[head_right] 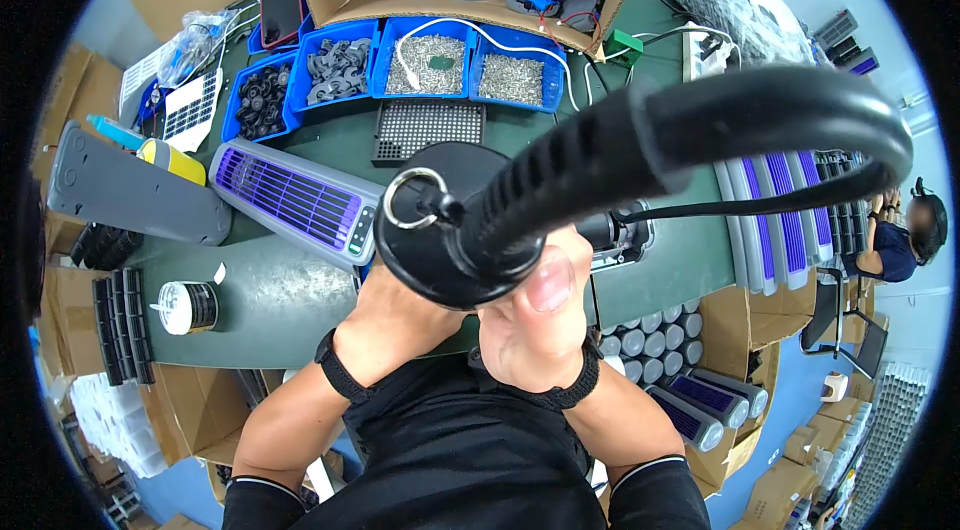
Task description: The person assembles a portable air cooler by inserting a cylindrical fan motor into the main housing and securing it with a screwdriver. They then attach the front grille and side panels, using a screwdriver to fasten the casing together. The process involves handling various components and tools on a cluttered workbench.
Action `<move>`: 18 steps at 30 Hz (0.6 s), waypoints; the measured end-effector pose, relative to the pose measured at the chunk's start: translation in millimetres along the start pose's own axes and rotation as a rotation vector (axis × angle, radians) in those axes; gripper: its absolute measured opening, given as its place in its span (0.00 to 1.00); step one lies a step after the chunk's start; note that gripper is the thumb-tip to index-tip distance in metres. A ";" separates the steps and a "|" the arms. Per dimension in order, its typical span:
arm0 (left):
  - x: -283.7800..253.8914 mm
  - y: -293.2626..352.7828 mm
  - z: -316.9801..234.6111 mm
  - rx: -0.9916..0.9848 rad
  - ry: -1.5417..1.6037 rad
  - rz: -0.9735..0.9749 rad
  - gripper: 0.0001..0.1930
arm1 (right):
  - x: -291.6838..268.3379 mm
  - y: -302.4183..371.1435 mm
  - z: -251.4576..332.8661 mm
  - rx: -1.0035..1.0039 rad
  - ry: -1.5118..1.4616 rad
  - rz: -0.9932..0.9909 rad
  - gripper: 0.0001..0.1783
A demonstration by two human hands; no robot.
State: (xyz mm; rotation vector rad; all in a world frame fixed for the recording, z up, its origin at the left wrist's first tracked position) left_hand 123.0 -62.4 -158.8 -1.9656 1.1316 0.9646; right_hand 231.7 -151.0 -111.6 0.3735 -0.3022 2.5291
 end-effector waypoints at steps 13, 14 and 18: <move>-3.8 0.1 -1.9 -0.005 -0.074 0.039 0.36 | -7.1 -2.1 -1.0 0.024 -0.011 0.081 0.53; -4.0 0.7 -1.8 0.000 -0.093 0.043 0.36 | -7.0 -2.3 -0.6 0.019 -0.009 0.091 0.52; -4.6 -1.5 1.3 -0.042 -0.027 -0.016 0.41 | -5.1 -13.7 23.4 -0.057 0.004 0.207 0.47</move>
Point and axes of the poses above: each hand's wrist, its own y-axis away from the middle knuckle, its own x-axis out of the palm, z = x × y, the point moved 1 cm from there along -y, towards the middle knuckle, and after that the axes turned 8 degrees about y, right-handed, at the moved point
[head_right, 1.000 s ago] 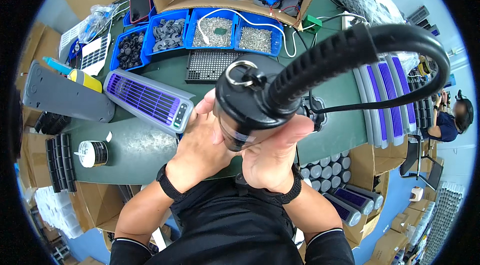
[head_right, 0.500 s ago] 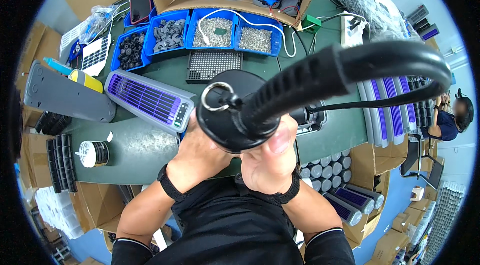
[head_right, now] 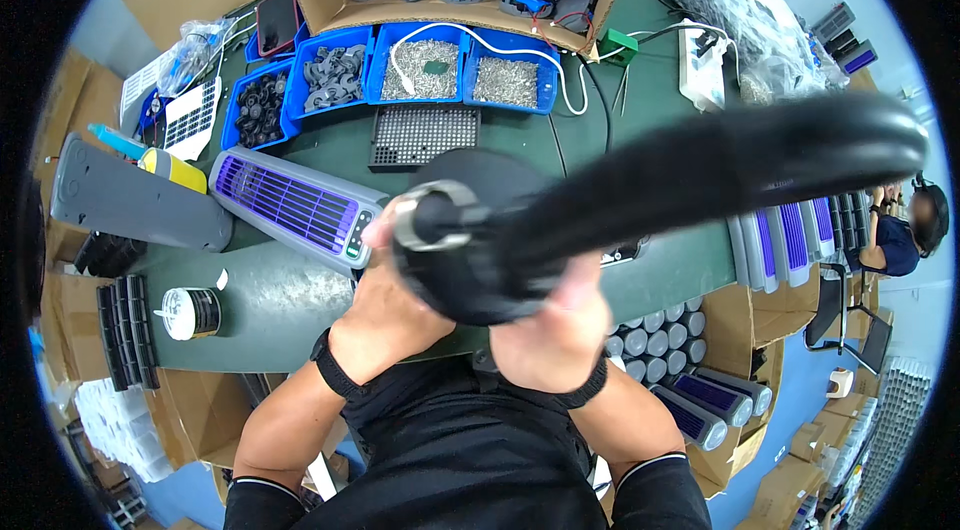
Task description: The person assembles a portable air cooler by inserting a cylindrical fan motor into the main housing and securing it with a screwdriver. They then attach the front grille and side panels, using a screwdriver to fasten the casing together. The process involves handling various components and tools on a cluttered workbench.
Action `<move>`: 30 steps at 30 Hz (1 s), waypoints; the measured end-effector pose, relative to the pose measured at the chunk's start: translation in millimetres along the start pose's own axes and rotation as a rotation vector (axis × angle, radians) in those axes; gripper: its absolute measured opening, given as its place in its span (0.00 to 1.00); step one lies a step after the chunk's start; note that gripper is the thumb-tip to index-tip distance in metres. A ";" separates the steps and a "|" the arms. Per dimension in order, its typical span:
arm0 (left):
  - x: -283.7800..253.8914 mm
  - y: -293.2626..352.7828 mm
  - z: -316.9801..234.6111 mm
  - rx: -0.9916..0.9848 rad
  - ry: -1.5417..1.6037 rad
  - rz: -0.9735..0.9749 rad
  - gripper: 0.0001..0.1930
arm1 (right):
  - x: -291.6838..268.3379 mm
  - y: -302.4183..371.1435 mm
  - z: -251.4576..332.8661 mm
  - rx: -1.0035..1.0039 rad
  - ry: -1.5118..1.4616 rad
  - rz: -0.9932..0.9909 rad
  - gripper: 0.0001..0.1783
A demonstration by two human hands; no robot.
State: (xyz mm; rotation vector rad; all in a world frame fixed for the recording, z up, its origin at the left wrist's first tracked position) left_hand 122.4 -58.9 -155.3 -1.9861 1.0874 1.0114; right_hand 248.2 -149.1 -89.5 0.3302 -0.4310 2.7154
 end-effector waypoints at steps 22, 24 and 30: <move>38.0 -51.0 -57.9 -0.162 -0.315 0.108 0.53 | -92.8 -13.9 20.3 -0.351 0.009 -0.081 0.55; 42.1 -50.7 -55.8 -0.144 -0.332 0.086 0.53 | -93.2 -14.1 18.4 -0.345 0.004 -0.094 0.55; 37.3 -50.3 -57.4 -0.133 -0.274 0.092 0.52 | -89.2 -10.4 17.8 -0.266 -0.029 -0.107 0.62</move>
Point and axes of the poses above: each hand's wrist, its own y-axis away from the middle knuckle, its own x-axis out of the palm, z = x × y, the point moved 1 cm from there along -y, towards the middle knuckle, and after that the axes turned 8 degrees about y, right-handed, at the moved point
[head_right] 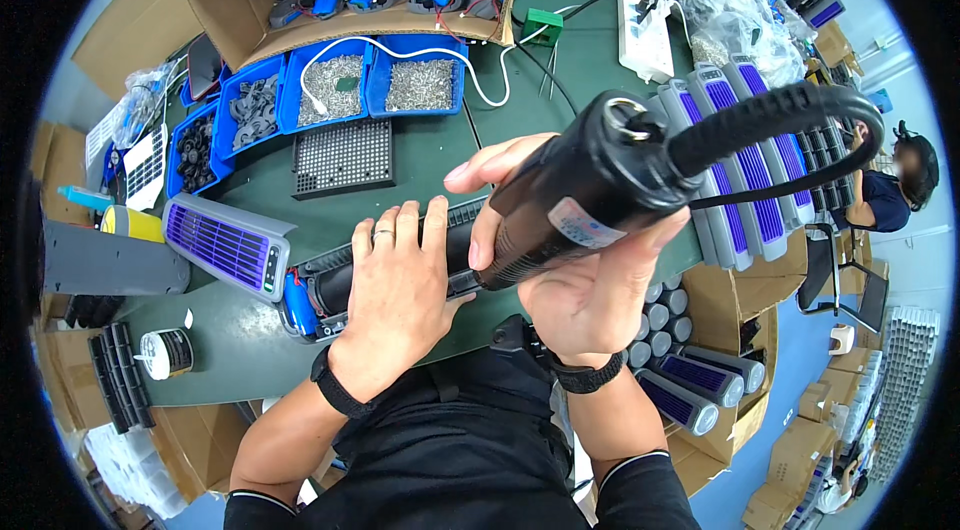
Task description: The person assembles a portable air cooler by inserting a cylindrical fan motor into the main housing and securing it with a screwdriver. They then attach the front grille and side panels, using a screwdriver to fasten the casing together. The process involves handling various components and tools on a cluttered workbench.
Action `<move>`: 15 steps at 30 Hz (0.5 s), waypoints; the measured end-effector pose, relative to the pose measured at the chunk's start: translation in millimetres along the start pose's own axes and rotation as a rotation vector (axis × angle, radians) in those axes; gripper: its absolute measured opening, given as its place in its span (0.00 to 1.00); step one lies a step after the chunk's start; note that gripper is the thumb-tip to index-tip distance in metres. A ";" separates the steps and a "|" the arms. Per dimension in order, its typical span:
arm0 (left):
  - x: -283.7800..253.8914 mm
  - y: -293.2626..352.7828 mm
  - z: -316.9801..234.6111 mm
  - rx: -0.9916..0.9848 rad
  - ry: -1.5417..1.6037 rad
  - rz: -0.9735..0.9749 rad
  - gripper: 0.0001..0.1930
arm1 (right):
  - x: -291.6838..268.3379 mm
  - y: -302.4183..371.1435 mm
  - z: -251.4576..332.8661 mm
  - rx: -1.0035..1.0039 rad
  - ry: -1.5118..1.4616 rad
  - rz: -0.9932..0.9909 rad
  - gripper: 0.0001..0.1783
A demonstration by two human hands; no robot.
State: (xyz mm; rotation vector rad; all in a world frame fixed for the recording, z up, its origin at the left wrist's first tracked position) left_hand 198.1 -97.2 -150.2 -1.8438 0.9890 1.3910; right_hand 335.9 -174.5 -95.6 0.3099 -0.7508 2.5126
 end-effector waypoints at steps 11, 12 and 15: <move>-2.7 -0.8 1.4 0.025 0.052 0.009 0.46 | 9.6 5.2 -0.1 -0.017 0.168 0.067 0.57; -2.5 -0.6 1.6 0.027 0.054 0.006 0.46 | 9.2 5.4 -0.6 -0.020 0.163 0.062 0.57; -3.5 -1.2 1.3 0.018 0.064 0.036 0.45 | 7.6 6.3 -1.9 -0.036 0.154 0.056 0.57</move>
Point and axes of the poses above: each hand's wrist, its own y-axis away from the middle knuckle, its own x-axis out of the palm, z = x × y, the point moved 1 cm from there along -y, towards the middle knuckle, and after that the axes turned 8 degrees about y, right-handed, at the moved point
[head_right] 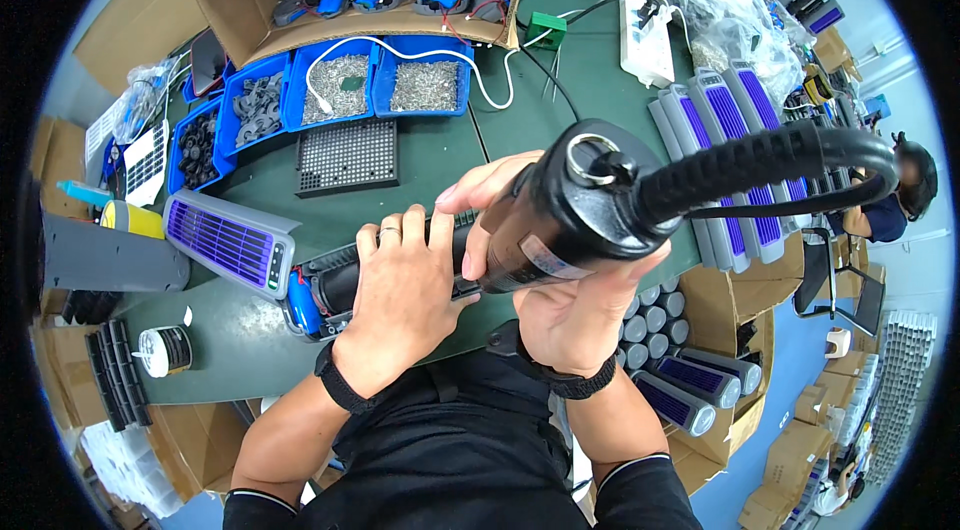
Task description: The person assembles a portable air cooler by inserting a cylindrical fan motor into the main housing and securing it with a screwdriver. They then attach the front grille and side panels, using a screwdriver to fasten the casing together. The process involves handling various components and tools on a cluttered workbench.
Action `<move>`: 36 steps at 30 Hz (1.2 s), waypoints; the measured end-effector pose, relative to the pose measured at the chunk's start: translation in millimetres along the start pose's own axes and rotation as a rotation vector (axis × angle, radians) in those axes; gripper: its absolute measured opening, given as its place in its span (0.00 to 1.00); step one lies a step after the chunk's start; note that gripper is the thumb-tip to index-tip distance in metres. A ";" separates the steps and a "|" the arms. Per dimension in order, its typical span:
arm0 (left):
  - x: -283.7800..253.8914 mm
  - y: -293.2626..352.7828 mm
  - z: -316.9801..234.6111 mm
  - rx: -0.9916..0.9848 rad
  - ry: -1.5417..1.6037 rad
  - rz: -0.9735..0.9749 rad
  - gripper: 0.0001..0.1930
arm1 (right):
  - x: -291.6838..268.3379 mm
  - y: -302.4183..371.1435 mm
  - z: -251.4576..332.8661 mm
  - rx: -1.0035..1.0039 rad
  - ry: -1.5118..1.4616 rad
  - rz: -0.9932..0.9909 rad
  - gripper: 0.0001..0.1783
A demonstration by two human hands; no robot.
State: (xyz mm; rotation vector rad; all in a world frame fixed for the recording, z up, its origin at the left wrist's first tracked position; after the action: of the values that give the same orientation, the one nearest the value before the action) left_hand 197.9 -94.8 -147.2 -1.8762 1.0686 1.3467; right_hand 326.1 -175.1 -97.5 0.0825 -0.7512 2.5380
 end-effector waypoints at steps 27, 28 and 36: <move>-0.4 2.4 -3.4 -0.005 -0.039 0.045 0.54 | 2.7 7.3 -1.7 0.084 -0.072 -0.078 0.58; -1.2 1.3 -3.8 -0.002 -0.036 0.053 0.55 | 0.4 4.1 -4.7 0.023 -0.105 -0.032 0.58; -13.7 13.5 12.2 0.037 0.141 0.011 0.61 | -13.5 -17.6 46.9 0.111 -0.059 -0.180 0.56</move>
State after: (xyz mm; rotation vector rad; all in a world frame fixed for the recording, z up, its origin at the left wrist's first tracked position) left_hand 178.1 -88.0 -138.1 -1.9638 1.1666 1.2067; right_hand 342.6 -192.8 -51.6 0.2519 -0.5957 2.4124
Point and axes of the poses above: each hand's wrist, its own y-axis away from the middle knuckle, its own x-axis out of the palm, z = x × y, the point moved 1 cm from there along -y, towards the middle knuckle, and after that the axes turned 8 degrees about y, right-handed, at the moved point
